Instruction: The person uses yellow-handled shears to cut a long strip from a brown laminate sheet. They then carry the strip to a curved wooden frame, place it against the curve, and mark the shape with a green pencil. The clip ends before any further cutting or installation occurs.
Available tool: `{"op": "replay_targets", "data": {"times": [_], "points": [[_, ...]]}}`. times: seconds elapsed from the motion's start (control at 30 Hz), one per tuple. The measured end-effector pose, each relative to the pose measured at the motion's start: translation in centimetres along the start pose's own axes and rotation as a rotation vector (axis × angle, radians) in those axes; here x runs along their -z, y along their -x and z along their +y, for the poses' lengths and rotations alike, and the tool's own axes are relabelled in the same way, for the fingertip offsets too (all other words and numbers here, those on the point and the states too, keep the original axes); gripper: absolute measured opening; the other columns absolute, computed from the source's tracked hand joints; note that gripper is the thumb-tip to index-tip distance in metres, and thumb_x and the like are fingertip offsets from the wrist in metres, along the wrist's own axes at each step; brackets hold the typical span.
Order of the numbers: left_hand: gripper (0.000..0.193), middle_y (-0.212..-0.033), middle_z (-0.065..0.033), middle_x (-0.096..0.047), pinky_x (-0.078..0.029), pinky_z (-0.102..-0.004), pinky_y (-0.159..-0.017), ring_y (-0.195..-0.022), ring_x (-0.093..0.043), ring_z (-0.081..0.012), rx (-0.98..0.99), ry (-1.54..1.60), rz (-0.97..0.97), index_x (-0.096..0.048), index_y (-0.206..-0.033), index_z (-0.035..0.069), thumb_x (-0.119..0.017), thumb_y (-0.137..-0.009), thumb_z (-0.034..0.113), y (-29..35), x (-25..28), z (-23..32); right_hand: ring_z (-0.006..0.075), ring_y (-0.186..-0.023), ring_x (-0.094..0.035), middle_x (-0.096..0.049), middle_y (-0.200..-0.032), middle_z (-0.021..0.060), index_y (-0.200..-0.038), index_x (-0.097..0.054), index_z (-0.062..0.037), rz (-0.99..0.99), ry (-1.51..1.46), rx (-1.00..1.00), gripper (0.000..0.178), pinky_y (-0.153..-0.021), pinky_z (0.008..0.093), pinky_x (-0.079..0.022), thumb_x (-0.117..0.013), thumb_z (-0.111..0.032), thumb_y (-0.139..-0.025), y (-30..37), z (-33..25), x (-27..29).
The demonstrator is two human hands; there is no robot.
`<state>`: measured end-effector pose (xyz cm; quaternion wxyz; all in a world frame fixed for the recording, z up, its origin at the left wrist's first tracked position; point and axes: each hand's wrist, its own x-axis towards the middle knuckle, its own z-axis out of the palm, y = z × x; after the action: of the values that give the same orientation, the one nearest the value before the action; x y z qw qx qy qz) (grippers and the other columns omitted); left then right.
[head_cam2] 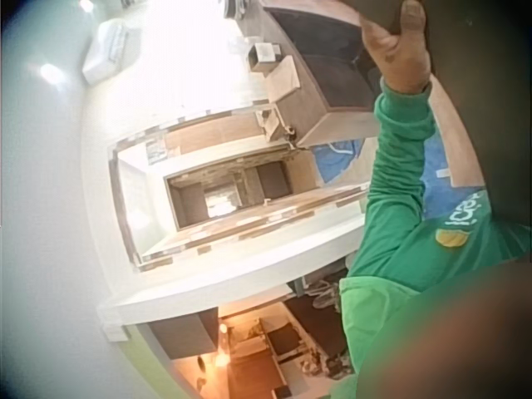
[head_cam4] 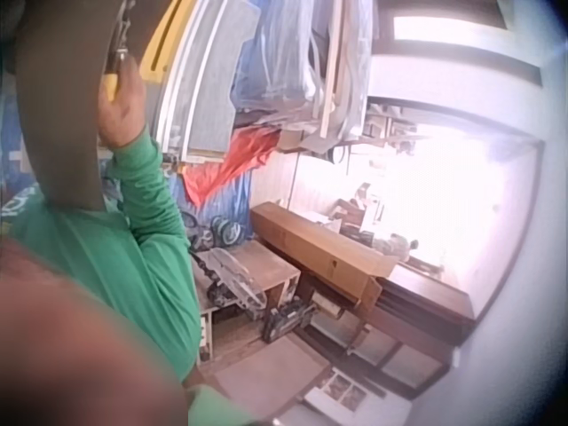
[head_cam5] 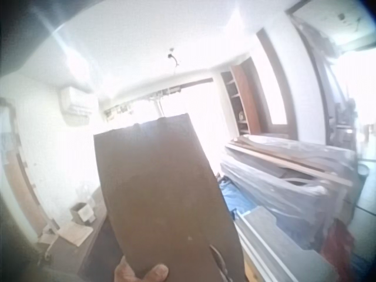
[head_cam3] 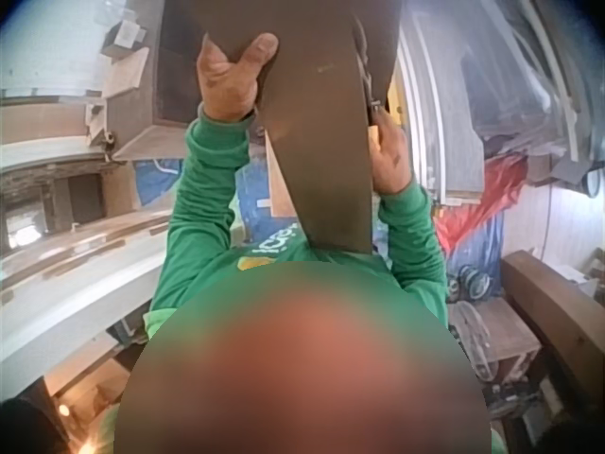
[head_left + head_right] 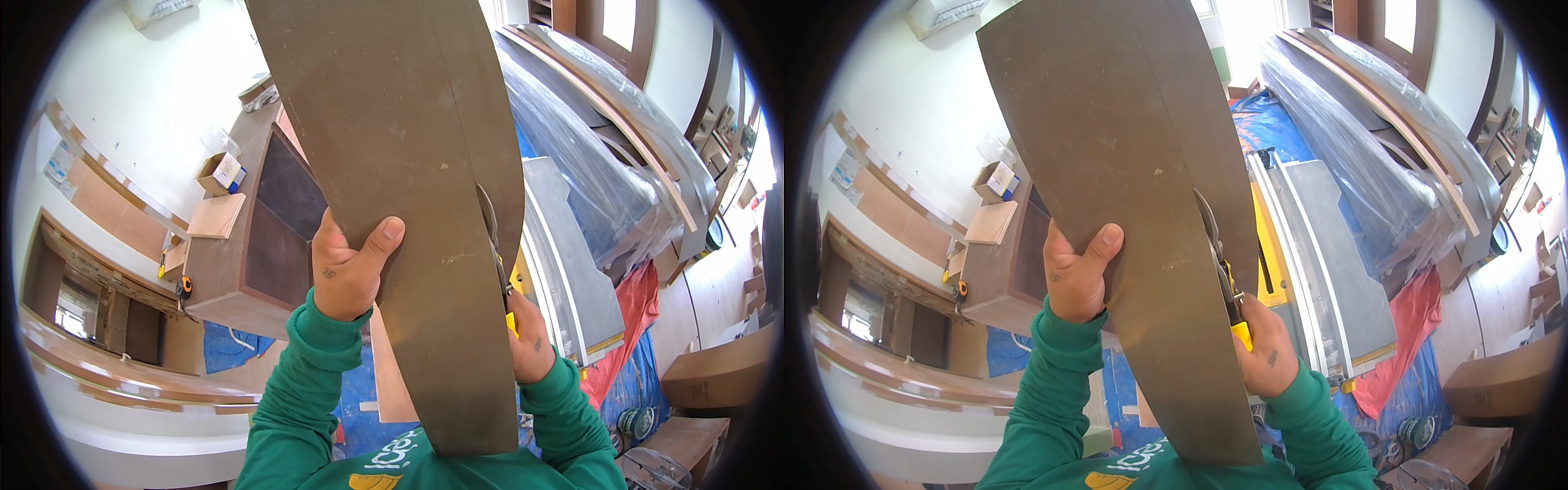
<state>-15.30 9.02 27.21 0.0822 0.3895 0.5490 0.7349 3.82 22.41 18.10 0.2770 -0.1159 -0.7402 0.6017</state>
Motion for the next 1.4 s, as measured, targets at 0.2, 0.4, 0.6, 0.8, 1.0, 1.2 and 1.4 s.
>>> {"op": "replay_targets", "data": {"times": [0.2,0.4,0.6,0.8,1.0,1.2,1.4], "points": [[0.031,-0.120,-0.0088,-0.071,-0.053,-0.0319,-0.095,-0.107,-0.067,-0.0160,-0.009,-0.001,-0.008,-0.060,-0.130,0.000,-0.068,-0.100,0.004,0.0,0.0,0.2,0.0460,-0.084,-0.058,-0.061,-0.092,0.0256,-0.111,-0.060,0.0045,-0.039,0.049,-0.009,0.032,-0.077,0.0443,-0.048,-0.064,-0.021,-0.094,0.0,0.1,0.5],[0.030,-0.119,-0.0084,-0.071,-0.053,-0.0315,-0.094,-0.106,-0.067,-0.0156,-0.012,0.021,-0.014,-0.060,-0.129,-0.001,-0.068,-0.100,0.005,0.0,0.0,0.2,0.0461,-0.082,-0.056,-0.061,-0.090,0.0238,-0.111,-0.060,0.0039,-0.026,0.079,-0.043,0.031,-0.075,0.0447,-0.048,-0.065,-0.021,-0.093,0.3,-0.2,0.5],[0.031,-0.118,-0.0082,-0.071,-0.053,-0.0308,-0.094,-0.105,-0.066,-0.0150,0.003,-0.009,0.003,-0.060,-0.129,-0.001,-0.069,-0.100,0.006,0.2,-0.2,0.6,0.0460,-0.083,-0.056,-0.059,-0.091,0.0250,-0.110,-0.059,0.0053,0.010,0.031,0.043,0.032,-0.077,0.0445,-0.048,-0.066,-0.021,-0.093,-0.4,-0.4,0.4],[0.031,-0.118,-0.0077,-0.071,-0.053,-0.0300,-0.093,-0.104,-0.066,-0.0142,-0.013,0.011,-0.001,-0.060,-0.129,-0.001,-0.070,-0.100,0.006,0.2,-0.5,1.0,0.0461,-0.083,-0.055,-0.057,-0.089,0.0252,-0.109,-0.059,0.0051,0.000,0.091,0.049,0.035,-0.077,0.0445,-0.047,-0.065,-0.026,-0.094,-0.4,-0.6,0.6],[0.030,-0.118,-0.0072,-0.070,-0.053,-0.0300,-0.092,-0.104,-0.066,-0.0138,-0.015,0.016,-0.027,-0.060,-0.129,0.000,-0.069,-0.100,0.006,0.2,-0.6,1.3,0.0465,-0.080,-0.055,-0.057,-0.086,0.0257,-0.110,-0.060,0.0045,0.010,0.123,0.024,0.038,-0.074,0.0450,-0.047,-0.065,-0.030,-0.094,-0.1,-1.0,0.8],[0.029,-0.118,-0.0072,-0.070,-0.053,-0.0301,-0.092,-0.104,-0.066,-0.0139,-0.012,-0.003,-0.036,-0.060,-0.128,0.000,-0.068,-0.101,0.006,0.3,-0.8,1.7,0.0466,-0.082,-0.056,-0.060,-0.089,0.0264,-0.112,-0.061,0.0043,0.012,0.051,0.053,0.038,-0.075,0.0455,-0.048,-0.065,-0.029,-0.093,-0.8,-1.7,0.8],[0.029,-0.118,-0.0075,-0.070,-0.053,-0.0302,-0.092,-0.103,-0.066,-0.0138,-0.022,0.032,-0.043,-0.060,-0.128,-0.001,-0.069,-0.101,0.006,0.2,-0.9,1.6,0.0468,-0.085,-0.057,-0.060,-0.089,0.0266,-0.112,-0.060,0.0038,0.013,0.075,0.030,0.038,-0.079,0.0458,-0.047,-0.065,-0.029,-0.093,-0.9,-1.7,0.9]]}}
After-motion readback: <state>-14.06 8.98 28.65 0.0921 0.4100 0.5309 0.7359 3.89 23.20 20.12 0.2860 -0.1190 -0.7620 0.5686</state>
